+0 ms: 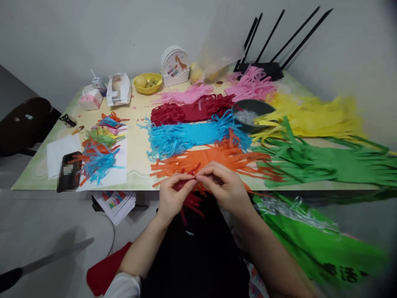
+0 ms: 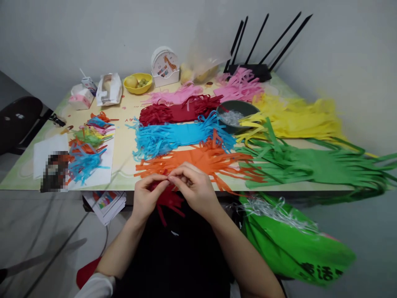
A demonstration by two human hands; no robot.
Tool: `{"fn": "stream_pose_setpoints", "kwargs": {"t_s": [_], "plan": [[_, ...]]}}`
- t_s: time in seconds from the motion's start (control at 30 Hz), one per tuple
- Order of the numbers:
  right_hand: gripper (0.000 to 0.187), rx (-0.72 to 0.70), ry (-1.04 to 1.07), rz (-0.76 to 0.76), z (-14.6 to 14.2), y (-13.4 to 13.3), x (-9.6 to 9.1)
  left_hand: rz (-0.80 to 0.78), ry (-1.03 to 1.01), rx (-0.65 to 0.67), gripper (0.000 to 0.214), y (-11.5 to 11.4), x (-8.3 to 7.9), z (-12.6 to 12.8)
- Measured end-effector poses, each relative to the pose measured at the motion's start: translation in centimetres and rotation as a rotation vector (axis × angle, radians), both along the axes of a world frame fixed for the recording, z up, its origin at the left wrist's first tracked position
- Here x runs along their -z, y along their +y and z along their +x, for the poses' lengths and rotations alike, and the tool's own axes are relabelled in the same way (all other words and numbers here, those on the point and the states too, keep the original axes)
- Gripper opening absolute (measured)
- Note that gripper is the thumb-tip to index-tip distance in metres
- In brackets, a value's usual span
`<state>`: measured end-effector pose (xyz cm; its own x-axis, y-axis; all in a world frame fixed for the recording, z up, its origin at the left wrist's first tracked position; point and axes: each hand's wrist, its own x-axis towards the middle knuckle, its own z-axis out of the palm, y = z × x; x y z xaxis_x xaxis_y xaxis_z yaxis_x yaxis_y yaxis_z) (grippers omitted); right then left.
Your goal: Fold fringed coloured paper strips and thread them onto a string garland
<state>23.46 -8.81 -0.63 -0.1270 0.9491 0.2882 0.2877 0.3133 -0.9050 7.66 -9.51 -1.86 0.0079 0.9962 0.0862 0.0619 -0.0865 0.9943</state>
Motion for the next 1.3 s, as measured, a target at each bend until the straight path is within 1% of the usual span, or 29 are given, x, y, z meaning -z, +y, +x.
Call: {"fn": "stream_pose_setpoints", "kwargs": {"t_s": [0.1,0.23,0.3,0.37,0.43,0.5,0.53,0.6,0.67,0.7,0.73,0.83,0.87,0.9,0.93,0.97,1.0,1.07,1.1,1.13,1.17,1.2,1.23,1.3], "plan": [[0.014,0.042,0.034,-0.006,-0.2,0.1,-0.1,-0.034,-0.057,-0.008,0.014,0.2,0.2,-0.1],[0.013,0.06,0.169,-0.051,-1.0,-0.2,-0.2,-0.047,-0.13,-0.042,0.016,-0.1,0.9,0.0],[0.01,0.128,0.234,-0.006,-1.4,-0.7,-0.3,-0.054,-0.121,-0.081,0.018,-0.7,1.2,-0.4],[0.008,0.167,0.204,0.061,-1.9,-1.1,-0.4,-0.07,-0.06,-0.101,0.022,-1.4,1.4,-1.5],[0.007,0.112,0.079,0.14,-2.5,-1.3,-0.5,-0.077,0.037,-0.054,0.023,-2.2,1.1,-3.4],[0.008,0.02,-0.042,0.215,-3.1,-1.3,-0.6,-0.057,0.152,0.034,0.022,-2.9,0.2,-5.8],[0.008,-0.016,-0.069,0.242,-3.5,-1.1,-0.7,-0.037,0.206,0.05,0.024,-3.2,-0.3,-7.0],[0.009,-0.069,-0.075,0.269,-4.3,-0.7,-0.9,0.013,0.282,0.008,0.033,-3.4,-1.3,-8.7],[0.008,-0.131,-0.063,0.26,-5.1,-0.1,-1.1,0.055,0.288,-0.036,0.043,-3.2,-1.8,-9.2],[0.008,-0.158,-0.053,0.248,-5.4,0.1,-1.2,0.068,0.264,-0.022,0.045,-3.0,-1.8,-9.0],[0.009,-0.175,-0.044,0.236,-5.7,0.3,-1.3,0.066,0.225,0.014,0.042,-2.8,-1.6,-8.6],[0.012,-0.192,-0.028,0.21,-6.3,0.3,-1.1,-0.044,0.081,0.112,0.023,-2.5,-0.3,-7.5],[0.013,-0.198,-0.022,0.195,-6.4,0.1,-0.8,-0.09,0.063,0.124,0.023,-2.5,0.1,-7.7],[0.011,-0.208,-0.007,0.168,-6.3,-0.2,-0.3,-0.117,0.083,0.119,0.024,-2.4,0.3,-8.5],[0.009,-0.222,0.022,0.126,-6.2,-0.4,0.4,-0.114,0.147,0.087,0.024,-2.4,0.2,-9.9],[0.011,-0.237,0.062,0.073,-5.9,-0.6,1.3,-0.079,0.256,0.02,0.024,-2.3,-0.1,-11.8],[0.019,-0.245,0.101,0.016,-5.6,-0.7,2.1,-0.002,0.403,-0.1,0.022,-2.2,-0.7,-14.1],[0.028,-0.232,0.146,-0.074,-4.9,-0.8,3.7,0.194,0.755,-0.544,0.021,-1.5,-2.0,-19.3],[0.028,-0.217,0.142,-0.096,-4.6,-0.7,4.2,0.269,0.943,-0.691,0.022,-0.8,-2.5,-21.7],[0.027,-0.201,0.117,-0.105,-4.3,-0.6,4.5,0.323,1.1,-0.763,0.022,0.1,-2.8,-23.7],[0.026,-0.188,0.081,-0.104,-4.2,-0.4,4.5,0.374,1.201,-0.774,0.022,1.3,-2.7,-25.2],[0.026,-0.183,0.042,-0.096,-4.0,-0.2,4.4,0.397,1.278,-0.716,0.021,2.5,-2.3,-26.1],[0.027,-0.182,0.005,-0.082,-3.8,0.0,4.1,0.384,1.35,-0.615,0.02,3.6,-1.6,-26.4],[0.027,-0.182,-0.071,-0.028,-3.1,0.5,3.3,0.314,1.472,-0.403,0.018,5.4,0.0,-25.7]]}}
